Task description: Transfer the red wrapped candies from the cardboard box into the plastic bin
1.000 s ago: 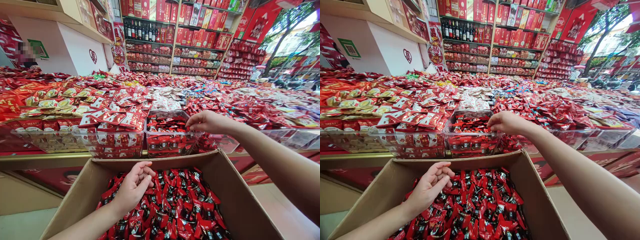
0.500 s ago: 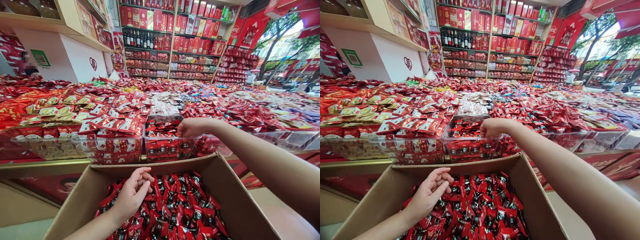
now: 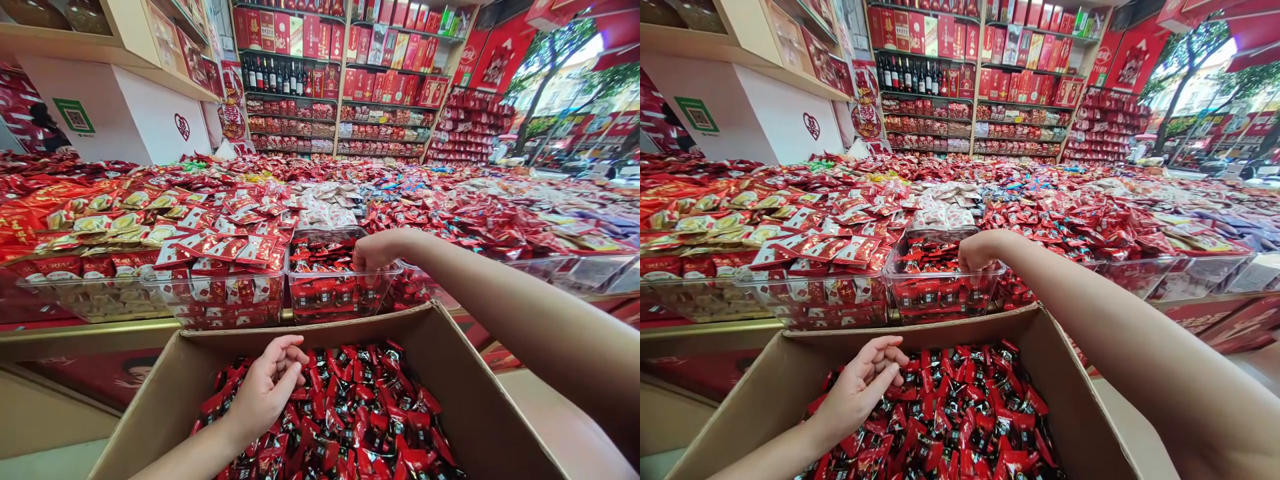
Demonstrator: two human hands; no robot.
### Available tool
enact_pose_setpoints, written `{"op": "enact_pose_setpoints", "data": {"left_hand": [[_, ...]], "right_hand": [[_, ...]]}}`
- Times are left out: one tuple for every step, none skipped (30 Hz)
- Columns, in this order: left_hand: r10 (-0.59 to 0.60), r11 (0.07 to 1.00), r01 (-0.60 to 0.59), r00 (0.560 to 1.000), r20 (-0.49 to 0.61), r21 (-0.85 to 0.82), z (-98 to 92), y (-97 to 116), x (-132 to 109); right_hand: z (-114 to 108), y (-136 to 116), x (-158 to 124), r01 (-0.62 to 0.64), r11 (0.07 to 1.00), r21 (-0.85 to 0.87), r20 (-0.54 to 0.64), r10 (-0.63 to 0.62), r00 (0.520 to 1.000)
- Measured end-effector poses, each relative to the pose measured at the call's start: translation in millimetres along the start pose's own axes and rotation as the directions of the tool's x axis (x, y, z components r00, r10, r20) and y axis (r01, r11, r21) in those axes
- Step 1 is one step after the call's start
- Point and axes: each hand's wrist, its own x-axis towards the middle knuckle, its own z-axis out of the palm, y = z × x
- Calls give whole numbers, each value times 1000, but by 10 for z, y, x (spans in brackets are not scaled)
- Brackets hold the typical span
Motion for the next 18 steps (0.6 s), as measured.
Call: {"op": "enact_pose_setpoints", "data": {"left_hand": [[-2, 1000, 2, 1000, 0, 0, -2, -10, 3], [-7, 1000, 7, 1000, 5, 0, -3, -20, 7], [-13, 1000, 13, 1000, 9, 0, -2, -30, 11], [-21, 1000, 21, 1000, 11, 1, -1, -37, 15], [-27, 1000, 27, 1000, 11, 2, 1, -42, 18], [-32, 999, 32, 999, 15, 4, 4, -45, 21], [-37, 999, 37, 999, 16, 5, 7, -44, 23], [-40, 999, 40, 999, 13, 3, 10, -41, 25], [-43, 999, 43, 999, 9, 0, 12, -37, 28], [-47, 999, 47, 999, 8, -2, 13, -31, 31], [-51, 999, 51, 999, 6, -3, 13, -27, 35], [-53, 999, 53, 999, 1, -1, 14, -24, 40], [-54, 999, 54, 999, -3, 3, 14, -24, 45], [-56, 998, 56, 998, -4, 9, 15, -25, 49], [-58, 998, 58, 998, -5, 15, 16, -28, 52], [-60, 998, 61, 998, -7, 20, 18, -31, 54], [-64, 998, 64, 998, -6, 24, 20, -36, 53], [-67, 997, 67, 998, -4, 26, 23, -40, 51]], "right_hand": [[-7, 9, 16, -5, 1000, 17, 19, 5, 1000], [-14, 19, 27, -10, 999, 40, 35, 8, 999], [-21, 26, 32, -13, 998, 67, 46, 10, 999], [-28, 31, 30, -15, 996, 93, 51, 10, 999], [-34, 31, 21, -16, 993, 116, 49, 10, 999], [-38, 29, 8, -11, 991, 135, 42, 5, 999], [-43, 24, -8, 2, 988, 152, 31, -7, 1000], [-47, 18, -26, 23, 986, 166, 21, -27, 999], [-51, 10, -42, 43, 984, 175, 16, -47, 999], [-56, 2, -56, 54, 983, 176, 17, -58, 998], [-61, -7, -66, 50, 985, 162, 24, -54, 998], [-67, -17, -73, 31, 992, 124, 32, -36, 999], [-73, -29, -77, 3, 998, 67, 35, -6, 999], [-78, -43, -78, -28, 1000, -1, 29, 28, 999], [-80, -59, -76, -52, 997, -64, 18, 53, 998], [-79, -74, -72, -69, 992, -107, 4, 70, 998], [-75, -88, -67, -79, 989, -127, -11, 78, 997], [-66, -99, -61, -83, 989, -125, -19, 82, 996]]}}
